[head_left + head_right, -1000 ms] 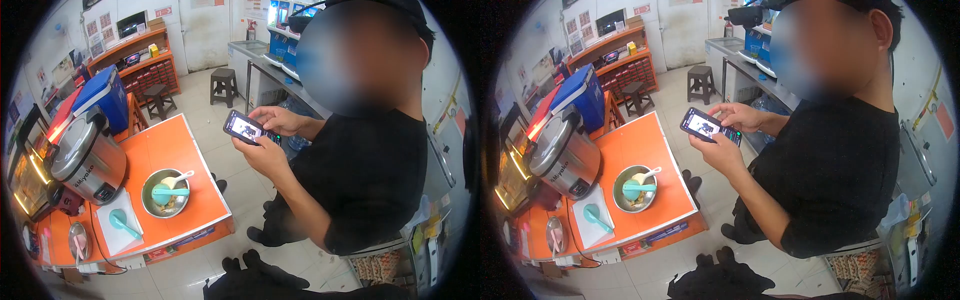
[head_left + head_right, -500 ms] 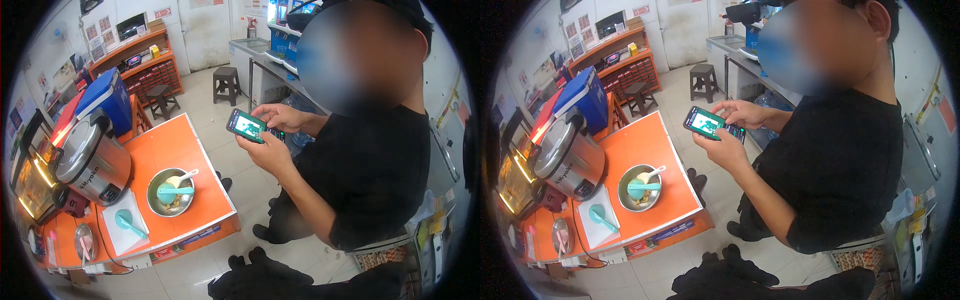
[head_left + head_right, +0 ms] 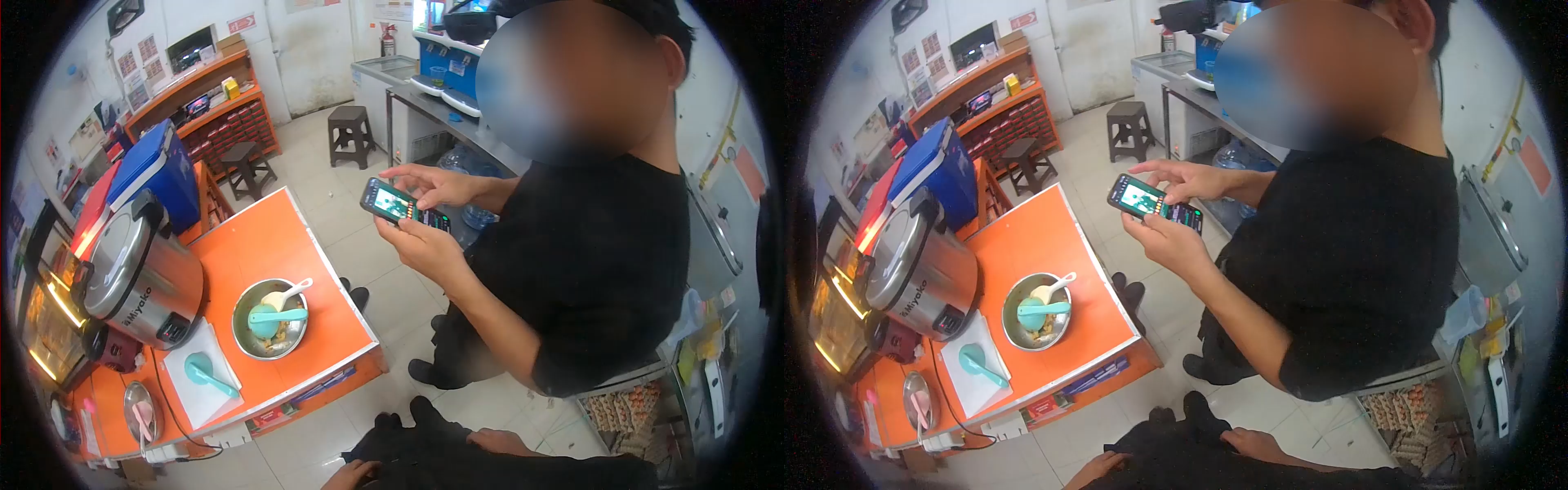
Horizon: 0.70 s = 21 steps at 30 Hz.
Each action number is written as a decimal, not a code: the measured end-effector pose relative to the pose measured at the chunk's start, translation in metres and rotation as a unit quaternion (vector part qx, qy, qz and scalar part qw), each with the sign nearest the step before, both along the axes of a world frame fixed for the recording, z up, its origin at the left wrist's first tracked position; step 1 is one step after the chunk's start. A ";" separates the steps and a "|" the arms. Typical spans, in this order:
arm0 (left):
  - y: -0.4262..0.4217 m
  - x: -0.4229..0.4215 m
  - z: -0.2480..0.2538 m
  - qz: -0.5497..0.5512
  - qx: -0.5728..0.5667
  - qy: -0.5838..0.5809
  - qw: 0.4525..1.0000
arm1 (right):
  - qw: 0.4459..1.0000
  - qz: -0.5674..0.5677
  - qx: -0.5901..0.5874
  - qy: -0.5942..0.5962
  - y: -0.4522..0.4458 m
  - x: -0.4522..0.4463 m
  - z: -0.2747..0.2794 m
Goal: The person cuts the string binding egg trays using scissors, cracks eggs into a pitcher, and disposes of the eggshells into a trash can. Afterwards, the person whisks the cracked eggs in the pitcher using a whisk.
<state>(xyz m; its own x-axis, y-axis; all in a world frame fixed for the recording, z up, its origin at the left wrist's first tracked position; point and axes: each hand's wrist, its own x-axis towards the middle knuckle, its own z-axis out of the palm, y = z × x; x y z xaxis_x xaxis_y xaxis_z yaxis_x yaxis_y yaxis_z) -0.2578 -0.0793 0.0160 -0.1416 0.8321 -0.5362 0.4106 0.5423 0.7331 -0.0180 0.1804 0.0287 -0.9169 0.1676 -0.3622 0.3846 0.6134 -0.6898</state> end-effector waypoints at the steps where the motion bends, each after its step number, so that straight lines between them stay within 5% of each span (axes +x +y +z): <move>1: 0.001 -0.005 -0.005 -0.034 -0.020 -0.009 0.999 | 0.999 -0.005 0.014 0.037 -0.006 0.003 -0.006; 3: 0.001 -0.012 -0.001 -0.090 -0.046 -0.012 0.995 | 0.999 -0.038 0.014 -0.017 -0.026 0.009 -0.028; 5: 0.015 -0.014 0.010 -0.202 0.121 0.217 0.947 | 0.992 -0.105 0.013 -0.072 -0.046 0.013 -0.049; 8: -0.058 -0.087 -0.290 -0.145 0.260 0.003 0.955 | 0.970 -0.162 0.041 -0.177 -0.082 0.017 -0.057; 10: 0.010 -0.059 -0.138 -0.233 0.096 -0.064 0.966 | 0.981 -0.175 -0.054 -0.064 -0.116 0.022 -0.043; 11: 0.026 -0.046 -0.111 -0.272 0.066 -0.086 0.956 | 0.968 -0.241 -0.068 0.037 -0.130 0.033 -0.033; 15: 0.074 -0.009 -0.064 -0.437 -0.023 -0.152 0.886 | 0.903 -0.420 -0.034 0.091 -0.188 0.058 -0.037; 17: 0.102 0.017 -0.048 -0.492 -0.070 -0.180 0.849 | 0.842 -0.488 -0.176 0.147 -0.201 0.069 -0.044; 21: 0.153 0.077 -0.027 -0.574 -0.169 -0.210 0.773 | 0.743 -0.564 -0.247 0.262 -0.214 0.110 -0.065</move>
